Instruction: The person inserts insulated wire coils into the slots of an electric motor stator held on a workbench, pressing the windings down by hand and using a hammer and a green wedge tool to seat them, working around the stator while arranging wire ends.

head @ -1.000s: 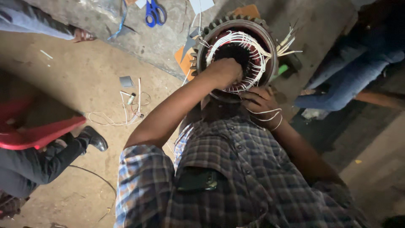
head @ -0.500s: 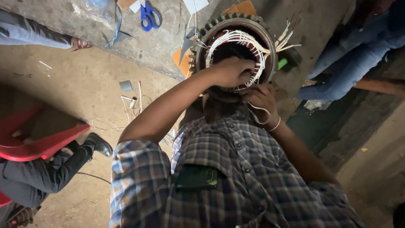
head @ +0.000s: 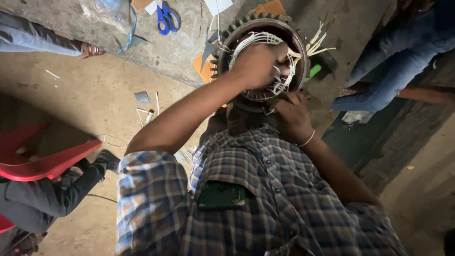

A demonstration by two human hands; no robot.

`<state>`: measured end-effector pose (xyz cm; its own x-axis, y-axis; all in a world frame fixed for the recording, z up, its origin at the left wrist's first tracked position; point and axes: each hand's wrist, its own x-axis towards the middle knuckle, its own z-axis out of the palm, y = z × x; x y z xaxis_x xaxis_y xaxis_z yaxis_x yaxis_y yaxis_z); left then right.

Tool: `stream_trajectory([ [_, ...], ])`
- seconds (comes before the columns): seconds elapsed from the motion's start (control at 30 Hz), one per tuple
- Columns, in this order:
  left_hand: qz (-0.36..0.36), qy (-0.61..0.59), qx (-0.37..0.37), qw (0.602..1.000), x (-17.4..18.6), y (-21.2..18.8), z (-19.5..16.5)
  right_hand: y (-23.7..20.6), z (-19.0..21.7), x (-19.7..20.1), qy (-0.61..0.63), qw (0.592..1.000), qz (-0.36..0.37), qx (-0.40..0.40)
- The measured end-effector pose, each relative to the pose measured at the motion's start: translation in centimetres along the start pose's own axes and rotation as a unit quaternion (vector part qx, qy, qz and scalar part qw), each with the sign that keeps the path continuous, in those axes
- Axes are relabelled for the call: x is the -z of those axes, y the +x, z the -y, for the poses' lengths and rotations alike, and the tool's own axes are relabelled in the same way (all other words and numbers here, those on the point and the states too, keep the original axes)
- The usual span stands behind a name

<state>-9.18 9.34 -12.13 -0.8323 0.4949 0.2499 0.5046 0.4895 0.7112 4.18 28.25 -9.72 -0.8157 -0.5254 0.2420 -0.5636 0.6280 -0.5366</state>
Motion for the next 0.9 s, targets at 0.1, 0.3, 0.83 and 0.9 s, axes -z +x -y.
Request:
stream_trajectory([
  [0.1, -0.035, 0.209, -0.063, 0.975, 0.1, 0.3, 0.7, 0.2, 0.3, 0.4, -0.042, 0.999, 0.005, 0.034],
  [0.3, 0.134, -0.146, 0.136, 0.971, 3.4, 2.3, -0.6, -0.1, 1.2, 0.2, -0.033, 0.999, -0.005, 0.022],
  [0.83, 0.247, 0.103, -0.231, 0.935, 2.6, -0.3, -17.2, 0.2, -5.7, -0.1, 0.100, 0.992, 0.068, -0.031],
  [0.9, 0.163, -0.019, -0.153, 0.975, 3.6, 0.5, -15.5, -0.7, -5.0, -0.2, 0.078, 0.995, 0.061, -0.009],
])
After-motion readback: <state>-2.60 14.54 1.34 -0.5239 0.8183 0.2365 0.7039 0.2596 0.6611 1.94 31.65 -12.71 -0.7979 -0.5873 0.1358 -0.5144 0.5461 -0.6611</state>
